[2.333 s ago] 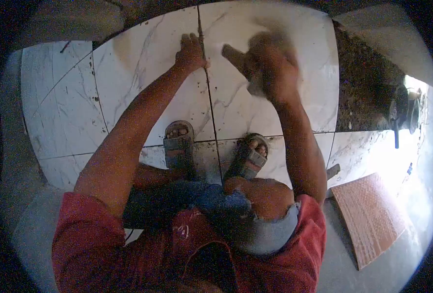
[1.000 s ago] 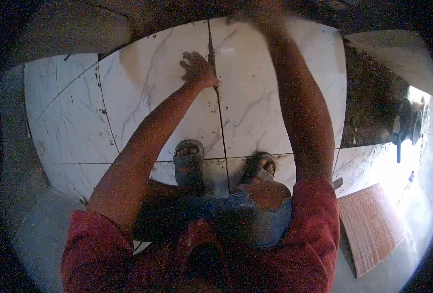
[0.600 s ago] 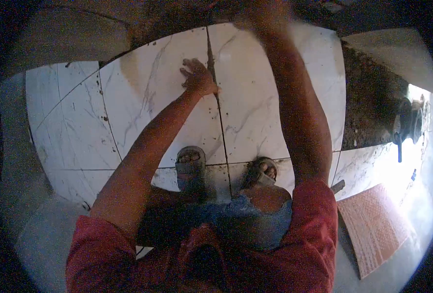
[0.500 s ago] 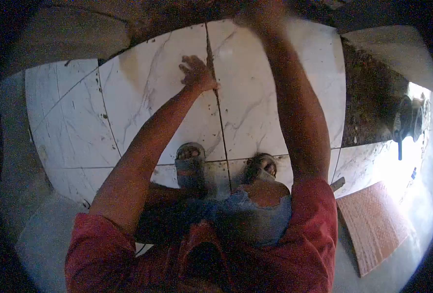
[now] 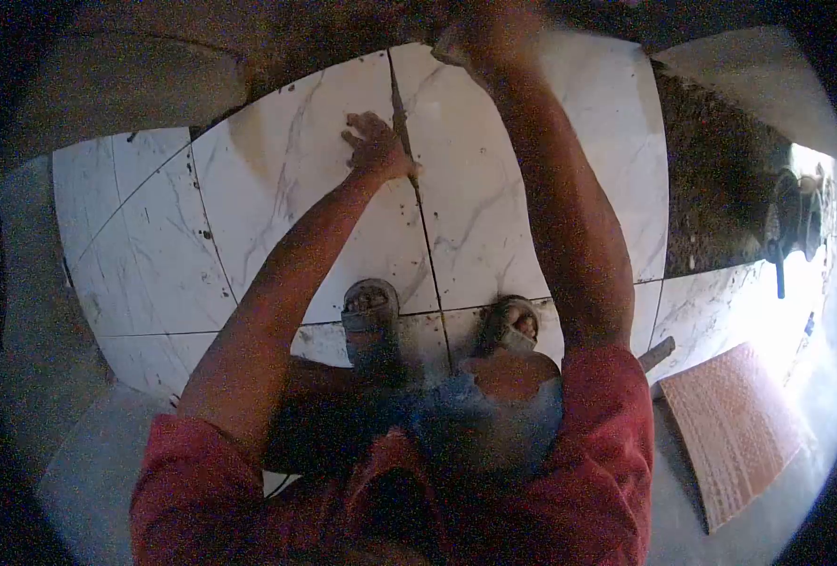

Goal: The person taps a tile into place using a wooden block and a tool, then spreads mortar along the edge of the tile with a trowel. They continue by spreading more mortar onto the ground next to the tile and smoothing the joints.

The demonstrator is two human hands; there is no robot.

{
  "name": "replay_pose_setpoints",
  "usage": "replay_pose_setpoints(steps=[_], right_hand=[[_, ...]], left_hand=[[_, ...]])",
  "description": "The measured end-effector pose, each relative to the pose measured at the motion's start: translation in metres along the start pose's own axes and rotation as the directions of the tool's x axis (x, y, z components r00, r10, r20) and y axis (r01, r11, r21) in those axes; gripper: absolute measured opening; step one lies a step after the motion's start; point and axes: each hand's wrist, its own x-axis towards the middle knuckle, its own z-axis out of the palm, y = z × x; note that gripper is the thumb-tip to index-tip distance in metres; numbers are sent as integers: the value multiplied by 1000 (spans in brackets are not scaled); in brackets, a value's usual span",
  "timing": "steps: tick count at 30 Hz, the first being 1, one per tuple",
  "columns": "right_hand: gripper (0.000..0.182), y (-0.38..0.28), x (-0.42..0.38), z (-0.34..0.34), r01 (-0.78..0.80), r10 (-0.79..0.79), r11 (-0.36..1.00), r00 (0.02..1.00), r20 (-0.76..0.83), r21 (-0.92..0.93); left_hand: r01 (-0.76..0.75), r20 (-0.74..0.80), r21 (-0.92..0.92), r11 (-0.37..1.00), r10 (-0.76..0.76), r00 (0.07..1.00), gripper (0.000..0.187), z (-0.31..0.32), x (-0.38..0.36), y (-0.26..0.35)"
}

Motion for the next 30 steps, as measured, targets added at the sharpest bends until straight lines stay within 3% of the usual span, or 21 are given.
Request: replay_pose_setpoints(steps=[3, 4, 5, 6, 7, 8, 10, 12, 13, 15, 17, 19, 20, 22, 23, 26, 28, 30], right_hand=[[18, 40, 37, -39, -222, 149, 944, 947, -283, -246], [18, 38, 43, -44, -205, 133, 946, 951, -278, -250], [20, 34, 36, -39, 29, -53, 982, 991, -126, -187], [22, 30, 22, -30, 239, -240, 967, 971, 5, -85], [23, 1, -1, -3, 52, -52, 995, 999, 0, 87], [23, 11, -2, -3, 45, -44, 995, 999, -5, 88], [25, 42, 17, -22, 69, -67, 991, 997, 24, -114], [24, 33, 28, -26, 27, -13, 986, 996, 83, -166], [21, 32, 19, -34, 206, -186, 935, 978, 93, -289], [19, 42, -2, -35, 324, -309, 856, 946, 104, -403], [23, 67, 17, -62, 308, -187, 571, 951, 244, -761], [25, 55, 17, -43, -21, 31, 912, 999, 17, -409], [25, 30, 10, -23, -8, 20, 912, 999, 26, -411], [22, 0, -15, 10, 76, -76, 996, 997, 5, 56], [22, 6, -22, 9, 51, -51, 997, 999, -6, 58], [20, 8, -10, -1, -147, 77, 902, 980, -184, -405], [19, 4, -3, -19, -155, 108, 921, 983, -146, -359], [21, -5, -20, -23, -38, 37, 999, 999, 37, 26]], left_hand=[[-28, -55, 96, 995, 34, 998, 131, -5, 5, 2], [-34, -71, 97, 995, 41, 997, 131, -9, 14, 5], [-36, -53, 39, 999, 38, 998, 131, -6, 15, 4], [-28, -22, -20, 999, 28, 999, 130, 2, 12, 1], [-36, 4, 115, 993, 36, 999, 130, -14, 1, 6], [-34, 13, 116, 993, 33, 999, 130, -9, -3, 4], [-48, -1, 48, 998, 48, 999, 131, -17, -2, 6], [-111, -2, 83, 990, 112, 994, 132, -21, 9, 9], [-75, -3, 53, 996, 75, 997, 132, -12, 18, 6], [71, 17, -51, 996, -70, 997, 133, -12, 0, 8], [28, 15, 13, 1000, -28, 999, 133, -1, 9, 2], [-10, 10, 45, 999, 10, 1000, 133, -4, 19, 3], [-29, 7, 62, 998, 29, 1000, 133, -5, 23, 4], [-32, 33, 69, 997, 29, 999, 130, 3, 25, 1], [-45, 48, 74, 996, 41, 998, 129, 5, 24, -1], [-114, -12, 184, 976, 119, 993, 131, -6, 7, 2], [-155, -1, 206, 966, 158, 987, 131, -19, 10, 7], [1, 16, 10, 1000, -1, 1000, 131, -9, 5, 5]])
